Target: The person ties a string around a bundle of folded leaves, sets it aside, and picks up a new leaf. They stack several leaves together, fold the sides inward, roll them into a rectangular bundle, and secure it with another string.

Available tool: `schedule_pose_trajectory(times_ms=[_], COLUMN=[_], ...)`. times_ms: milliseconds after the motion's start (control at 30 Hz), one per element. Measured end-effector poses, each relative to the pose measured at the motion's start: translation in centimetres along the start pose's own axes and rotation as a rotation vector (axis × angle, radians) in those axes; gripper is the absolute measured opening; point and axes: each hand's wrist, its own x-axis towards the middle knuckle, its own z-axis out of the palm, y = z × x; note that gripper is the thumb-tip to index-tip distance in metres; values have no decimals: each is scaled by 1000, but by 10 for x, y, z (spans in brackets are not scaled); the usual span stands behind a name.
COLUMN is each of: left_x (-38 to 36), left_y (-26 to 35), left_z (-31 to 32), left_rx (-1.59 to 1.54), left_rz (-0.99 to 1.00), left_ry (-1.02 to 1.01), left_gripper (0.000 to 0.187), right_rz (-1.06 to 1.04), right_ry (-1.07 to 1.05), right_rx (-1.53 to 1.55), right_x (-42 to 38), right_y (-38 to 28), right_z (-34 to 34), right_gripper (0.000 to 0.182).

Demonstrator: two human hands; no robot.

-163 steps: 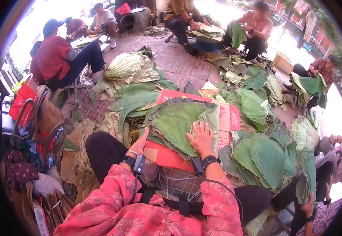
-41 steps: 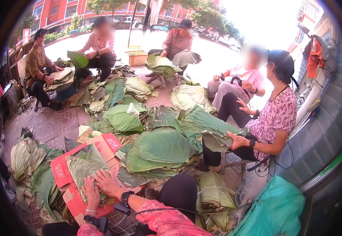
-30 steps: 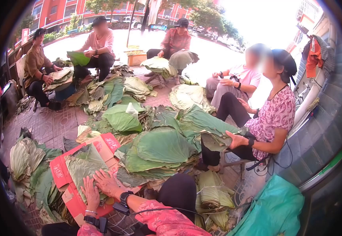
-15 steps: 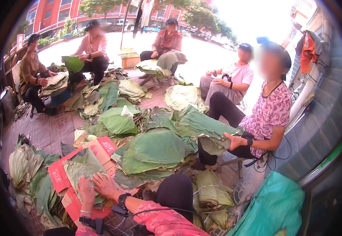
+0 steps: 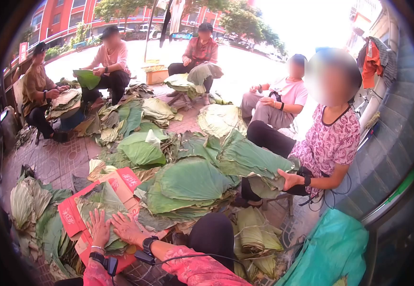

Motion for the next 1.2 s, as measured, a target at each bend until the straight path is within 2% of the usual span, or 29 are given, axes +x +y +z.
schedule_pose_trajectory(times_ms=[167,267,467,667,767,867,933,1067,1200], left_x=[1,8,30,27,29,8,-12,-49,-52], left_y=[14,12,-3,0,-7,3,0,-7,-11], left_z=[-17,-19,-1,0,7,-13,-12,14,27], left_rx=[13,39,1,18,-98,-35,11,-9,-36], left_rz=[-59,104,105,94,96,163,206,219,227], left_ry=[3,86,-34,-9,108,167,125,150,209], left_gripper=[55,54,51,50,52,53,52,46,45], right_rz=[-2,-12,-17,10,-18,-9,-19,-30,-30], right_ry=[2,38,5,-49,56,23,64,106,84], right_rx=[-3,-6,-5,-15,-22,-22,-18,-25,-28], right_x=[0,-1,2,3,0,0,-1,-1,-3], right_y=[1,2,2,-1,3,4,5,1,2], right_z=[-2,5,5,-2,10,9,9,6,4], right_gripper=[46,48,49,48,48,47,46,46,47])
